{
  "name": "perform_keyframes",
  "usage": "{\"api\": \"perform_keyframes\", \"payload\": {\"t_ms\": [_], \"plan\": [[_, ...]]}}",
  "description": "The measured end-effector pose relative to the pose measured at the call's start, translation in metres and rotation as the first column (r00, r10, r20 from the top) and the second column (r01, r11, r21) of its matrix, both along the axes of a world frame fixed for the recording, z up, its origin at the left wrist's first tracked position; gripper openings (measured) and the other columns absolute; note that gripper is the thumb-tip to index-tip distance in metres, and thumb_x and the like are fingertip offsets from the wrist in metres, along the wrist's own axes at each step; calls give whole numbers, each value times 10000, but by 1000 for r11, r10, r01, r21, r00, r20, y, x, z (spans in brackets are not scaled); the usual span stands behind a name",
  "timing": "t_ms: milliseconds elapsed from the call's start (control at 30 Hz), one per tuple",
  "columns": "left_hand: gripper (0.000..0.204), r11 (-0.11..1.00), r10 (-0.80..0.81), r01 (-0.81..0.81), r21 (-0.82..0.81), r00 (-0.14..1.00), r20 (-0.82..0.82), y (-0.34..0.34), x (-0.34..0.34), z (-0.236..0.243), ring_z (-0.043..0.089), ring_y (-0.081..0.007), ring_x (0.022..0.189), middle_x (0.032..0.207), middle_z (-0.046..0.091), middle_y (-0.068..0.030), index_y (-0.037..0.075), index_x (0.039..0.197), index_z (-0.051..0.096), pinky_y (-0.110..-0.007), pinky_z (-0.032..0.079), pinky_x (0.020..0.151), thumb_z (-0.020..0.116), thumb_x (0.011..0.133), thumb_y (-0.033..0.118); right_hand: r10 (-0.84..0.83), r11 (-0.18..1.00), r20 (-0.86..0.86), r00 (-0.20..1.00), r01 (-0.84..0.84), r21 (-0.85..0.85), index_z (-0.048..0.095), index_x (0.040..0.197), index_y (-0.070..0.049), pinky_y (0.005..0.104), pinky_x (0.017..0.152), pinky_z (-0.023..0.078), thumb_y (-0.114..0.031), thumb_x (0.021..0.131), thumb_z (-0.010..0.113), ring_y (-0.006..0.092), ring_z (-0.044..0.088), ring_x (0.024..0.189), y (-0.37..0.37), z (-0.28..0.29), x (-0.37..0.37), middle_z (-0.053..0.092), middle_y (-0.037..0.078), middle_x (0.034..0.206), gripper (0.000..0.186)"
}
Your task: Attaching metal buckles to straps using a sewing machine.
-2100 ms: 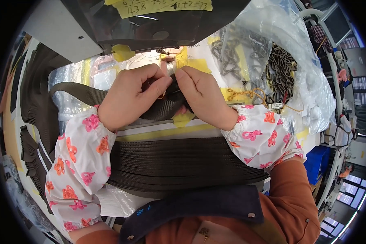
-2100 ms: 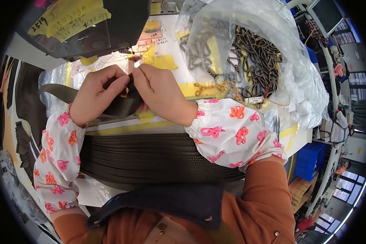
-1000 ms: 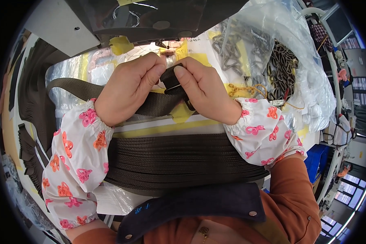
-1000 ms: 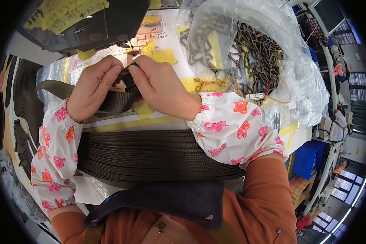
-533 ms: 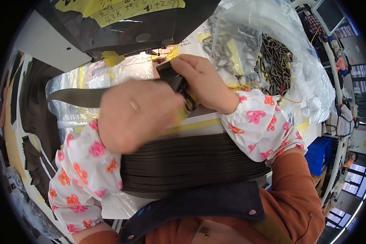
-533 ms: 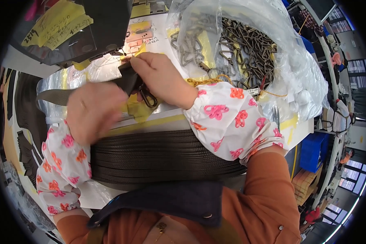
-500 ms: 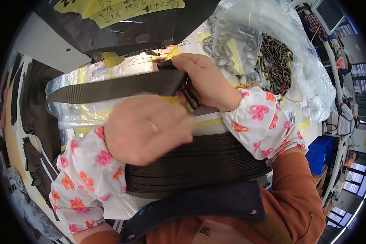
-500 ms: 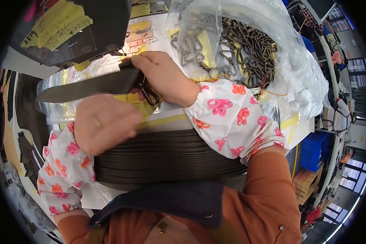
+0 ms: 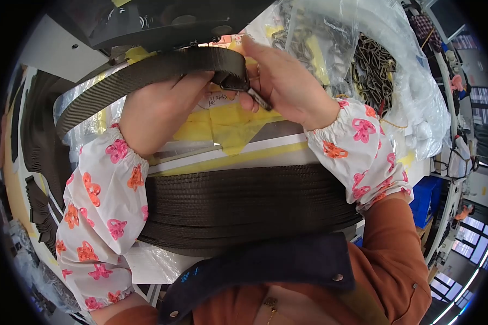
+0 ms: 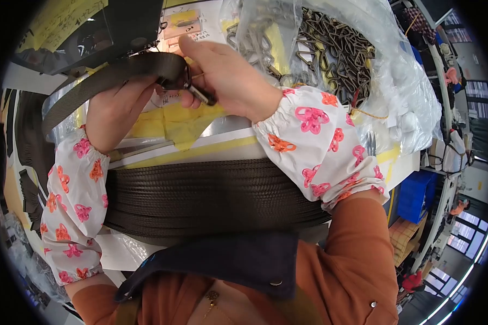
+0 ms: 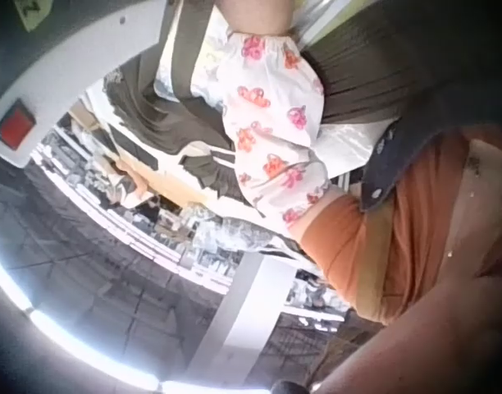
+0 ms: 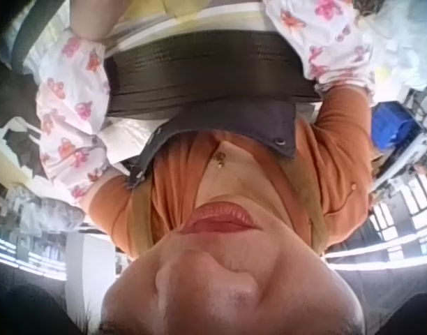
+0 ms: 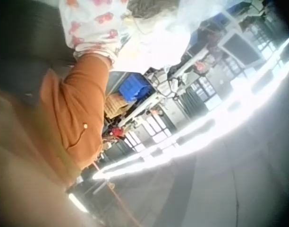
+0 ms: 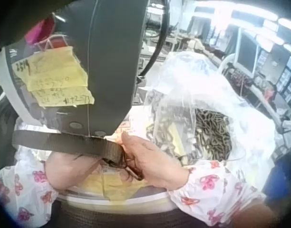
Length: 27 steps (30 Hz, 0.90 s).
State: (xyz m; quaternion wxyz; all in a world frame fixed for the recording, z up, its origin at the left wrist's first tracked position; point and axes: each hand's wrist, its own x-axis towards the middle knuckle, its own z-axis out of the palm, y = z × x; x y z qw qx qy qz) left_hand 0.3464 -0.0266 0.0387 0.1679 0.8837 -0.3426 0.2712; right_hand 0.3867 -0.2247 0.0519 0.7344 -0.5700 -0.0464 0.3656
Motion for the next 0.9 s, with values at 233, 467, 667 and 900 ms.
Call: {"api": "perform_keyframes", "payload": {"t_ms": [233,467,667,900], "plan": [[318,965,132,-52,256,943,-304,-4,0,-3,624,-305,710,830,619,-101,108,1144,510,-390,509,566,512,828,145,135,886,847,513,320,-335,555,1047,3,254,637,472,-184,695,759,135,584,698,-8,-22,9,614,85,794,448],[365,1000,-3,-13,-26,829,-559,2,-1,-16,604,-293,946,1064,598,-163,45,1203,505,-315,495,791,525,838,42,264,880,845,465,243,-408,604,1053,-6,236,689,469,-144,687,757,115,579,718,-14,-28,27,636,63,865,420],[345,991,-87,-31,-134,609,-789,7,-1,-16,560,-238,1062,1129,569,-179,-3,1262,441,-294,422,897,444,935,107,266,922,908,324,190,-338,596,1068,-7,244,717,471,-124,707,742,128,581,784,-14,-28,28,628,69,927,407],[348,985,-105,-44,-166,615,-782,3,-1,-12,568,-224,1043,1140,568,-171,-4,1259,446,-272,421,883,445,936,128,394,852,906,154,309,-423,638,963,-28,373,726,461,-252,675,729,282,575,823,-10,-38,30,590,121,881,376]]}}
